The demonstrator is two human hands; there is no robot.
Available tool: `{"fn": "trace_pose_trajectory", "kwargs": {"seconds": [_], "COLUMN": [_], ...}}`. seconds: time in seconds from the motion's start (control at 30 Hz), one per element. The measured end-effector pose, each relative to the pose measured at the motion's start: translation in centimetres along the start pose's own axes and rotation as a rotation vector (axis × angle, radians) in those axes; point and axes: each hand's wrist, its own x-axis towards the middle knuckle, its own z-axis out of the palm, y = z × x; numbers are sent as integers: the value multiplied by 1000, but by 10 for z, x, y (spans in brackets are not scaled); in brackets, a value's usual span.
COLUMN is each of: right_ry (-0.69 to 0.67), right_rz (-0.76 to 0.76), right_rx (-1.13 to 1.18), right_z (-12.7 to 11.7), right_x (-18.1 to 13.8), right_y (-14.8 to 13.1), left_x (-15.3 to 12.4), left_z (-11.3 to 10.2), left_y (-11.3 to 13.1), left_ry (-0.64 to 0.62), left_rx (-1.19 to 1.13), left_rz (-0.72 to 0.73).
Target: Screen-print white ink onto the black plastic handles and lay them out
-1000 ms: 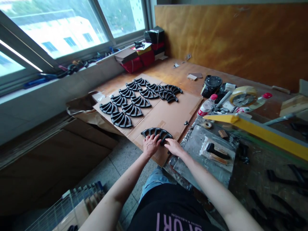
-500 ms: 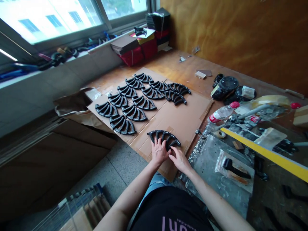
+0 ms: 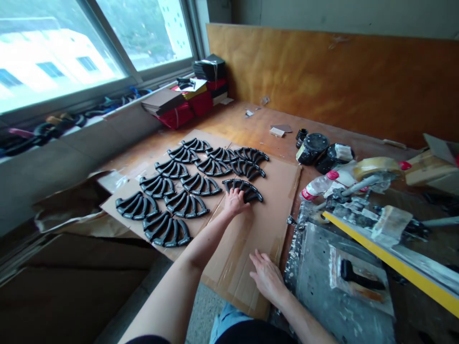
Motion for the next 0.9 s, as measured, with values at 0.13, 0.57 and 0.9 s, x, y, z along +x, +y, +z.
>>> {"fn": "trace_pose_trajectory", "kwargs": {"seconds": [0.13,0.57,0.9], "right_ry": [-25,453,432], "right_rz": [31,-110,-242], "right_rx": [45,92,-264], "right_z": [-2,-94,-116], "right_x": [0,-88,-158], "right_y": [-2,66,184], "left_x": [20,-75,-135], "left_z": [7,53,-81], "left_y": [-6,32,251], "left_ry": [38,156,203], "left_rx": [18,-288,-1159], "left_rz": [-81,-37,168]}}
